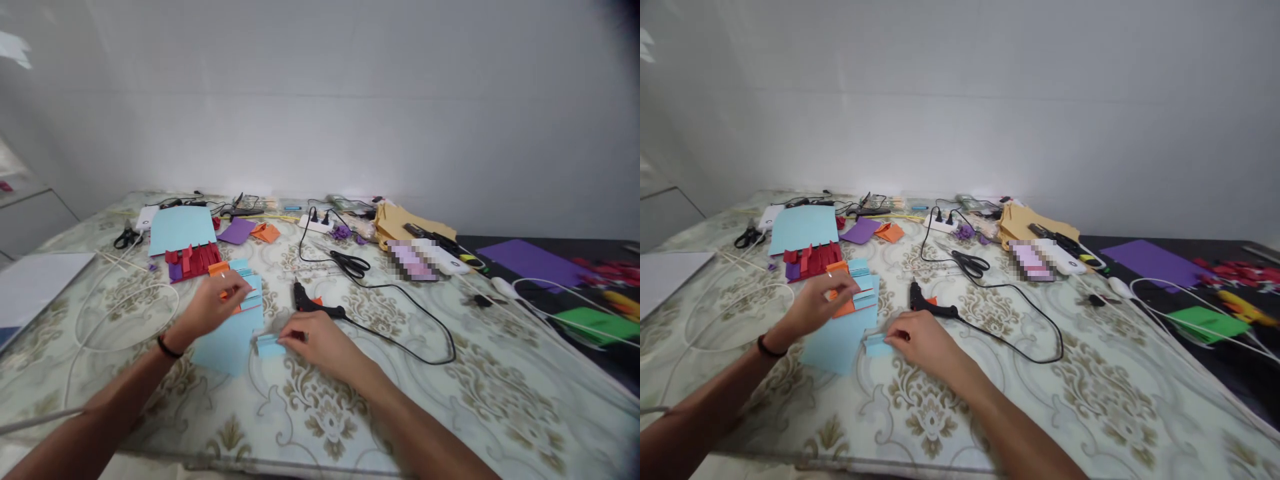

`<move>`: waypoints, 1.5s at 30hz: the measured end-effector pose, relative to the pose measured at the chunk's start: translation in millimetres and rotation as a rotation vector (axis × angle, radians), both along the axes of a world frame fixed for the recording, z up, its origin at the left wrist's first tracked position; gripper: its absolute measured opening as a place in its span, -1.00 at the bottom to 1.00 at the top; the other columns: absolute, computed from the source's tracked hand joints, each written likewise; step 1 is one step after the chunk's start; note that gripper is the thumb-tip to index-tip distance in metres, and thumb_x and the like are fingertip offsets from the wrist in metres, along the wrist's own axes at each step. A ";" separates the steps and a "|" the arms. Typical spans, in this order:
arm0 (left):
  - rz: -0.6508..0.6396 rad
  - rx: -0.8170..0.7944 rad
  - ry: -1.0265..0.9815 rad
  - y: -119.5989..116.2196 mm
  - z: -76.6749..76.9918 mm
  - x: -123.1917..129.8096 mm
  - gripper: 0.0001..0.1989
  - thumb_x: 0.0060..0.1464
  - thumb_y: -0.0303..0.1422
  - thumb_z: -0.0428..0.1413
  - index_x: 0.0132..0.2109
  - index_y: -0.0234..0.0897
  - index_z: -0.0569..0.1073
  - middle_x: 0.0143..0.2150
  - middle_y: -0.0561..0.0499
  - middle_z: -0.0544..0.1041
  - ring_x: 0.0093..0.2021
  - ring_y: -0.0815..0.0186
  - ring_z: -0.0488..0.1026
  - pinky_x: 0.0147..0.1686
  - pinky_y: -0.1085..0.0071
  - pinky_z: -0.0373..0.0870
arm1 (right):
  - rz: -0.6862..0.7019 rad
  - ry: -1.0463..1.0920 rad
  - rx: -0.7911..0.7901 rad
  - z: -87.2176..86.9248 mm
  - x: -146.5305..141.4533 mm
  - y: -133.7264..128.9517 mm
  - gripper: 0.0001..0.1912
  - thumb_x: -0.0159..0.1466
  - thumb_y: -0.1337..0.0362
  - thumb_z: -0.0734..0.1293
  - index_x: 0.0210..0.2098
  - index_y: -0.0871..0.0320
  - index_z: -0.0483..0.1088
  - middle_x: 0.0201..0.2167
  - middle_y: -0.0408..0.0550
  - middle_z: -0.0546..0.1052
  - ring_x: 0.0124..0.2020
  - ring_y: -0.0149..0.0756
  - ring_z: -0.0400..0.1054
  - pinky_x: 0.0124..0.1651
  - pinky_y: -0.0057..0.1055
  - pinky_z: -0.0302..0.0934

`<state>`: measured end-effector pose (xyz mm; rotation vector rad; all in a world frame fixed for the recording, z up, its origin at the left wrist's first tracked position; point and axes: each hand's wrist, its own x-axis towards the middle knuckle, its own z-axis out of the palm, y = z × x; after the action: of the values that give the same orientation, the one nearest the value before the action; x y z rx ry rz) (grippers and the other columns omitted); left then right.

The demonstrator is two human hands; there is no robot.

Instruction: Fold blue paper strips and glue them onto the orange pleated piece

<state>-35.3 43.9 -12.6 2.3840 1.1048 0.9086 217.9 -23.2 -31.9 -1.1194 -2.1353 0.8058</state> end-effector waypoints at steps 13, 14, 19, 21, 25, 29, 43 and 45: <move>0.286 -0.163 0.405 65.8 -4.5 -55.1 -0.67 0.31 -0.23 0.20 0.12 -0.32 0.49 0.11 -0.15 0.54 0.05 0.10 0.54 0.05 0.04 0.52 | 0.116 -0.093 0.039 -5.4 0.8 5.6 -0.91 0.33 0.36 0.46 -0.27 0.12 0.66 -0.27 -0.07 0.69 -0.24 -0.28 0.56 -0.10 -0.43 0.37; 0.288 -0.167 0.426 67.3 -6.0 -55.0 -0.67 0.33 -0.25 0.18 0.15 -0.31 0.47 0.14 -0.15 0.52 0.06 0.11 0.53 0.04 0.03 0.53 | 0.102 -0.106 0.041 -4.3 2.3 6.6 -0.88 0.36 0.35 0.43 -0.25 0.11 0.67 -0.25 -0.07 0.69 -0.22 -0.28 0.56 -0.07 -0.42 0.37; 0.287 -0.189 0.483 76.4 -10.5 -52.8 -0.65 0.33 -0.26 0.18 0.18 -0.30 0.46 0.16 -0.16 0.51 0.06 0.10 0.53 0.02 0.05 0.55 | -0.177 -0.190 0.063 4.7 28.0 19.3 -0.78 0.43 0.33 0.31 -0.04 0.18 0.58 -0.12 0.09 0.62 -0.11 -0.14 0.51 0.05 -0.23 0.33; 0.288 -0.195 0.500 78.4 -12.8 -50.2 -0.66 0.33 -0.25 0.17 0.17 -0.29 0.46 0.15 -0.15 0.51 0.05 0.11 0.54 0.01 0.06 0.56 | -0.276 -0.240 0.057 6.0 43.5 26.0 -0.73 0.37 0.38 0.34 0.04 0.23 0.52 -0.02 0.19 0.55 0.01 -0.03 0.45 0.13 -0.13 0.28; 0.277 -0.196 0.511 77.6 -17.5 -45.0 -0.65 0.34 -0.25 0.17 0.17 -0.29 0.46 0.15 -0.15 0.51 0.04 0.11 0.54 0.01 0.07 0.56 | -0.296 -0.334 -0.016 3.9 66.1 32.7 -0.75 0.27 0.37 0.41 -0.05 0.23 0.51 -0.03 0.18 0.52 -0.01 -0.01 0.44 0.07 -0.16 0.30; 0.261 -0.190 0.497 74.4 -17.7 -43.2 -0.65 0.34 -0.25 0.17 0.18 -0.30 0.45 0.14 -0.16 0.51 0.03 0.11 0.54 0.00 0.07 0.56 | -0.230 -0.372 -0.082 0.0 69.5 32.8 -0.69 0.18 0.42 0.45 -0.07 0.19 0.50 -0.06 0.08 0.56 -0.05 -0.09 0.48 0.04 -0.28 0.29; 0.072 -0.175 0.431 62.8 -9.3 -0.6 -0.68 0.35 -0.25 0.16 0.15 -0.30 0.47 0.12 -0.15 0.53 0.01 0.14 0.55 -0.01 0.10 0.57 | -0.217 -0.271 -0.135 -10.2 73.8 45.3 -0.67 0.22 0.43 0.40 -0.01 0.19 0.50 -0.01 0.11 0.59 0.02 -0.04 0.47 0.10 -0.21 0.25; 0.041 -0.182 0.423 56.8 -11.7 8.6 -0.69 0.35 -0.25 0.16 0.14 -0.30 0.47 0.11 -0.15 0.53 0.00 0.15 0.55 -0.02 0.10 0.57 | -0.203 -0.234 -0.146 -9.1 78.6 45.1 -0.67 0.24 0.42 0.38 0.01 0.18 0.48 0.01 0.11 0.59 0.02 -0.03 0.46 0.11 -0.17 0.25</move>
<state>-26.7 100.7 -24.3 2.4662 1.3245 0.2976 296.5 21.9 -41.0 -1.5466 -2.1290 0.7777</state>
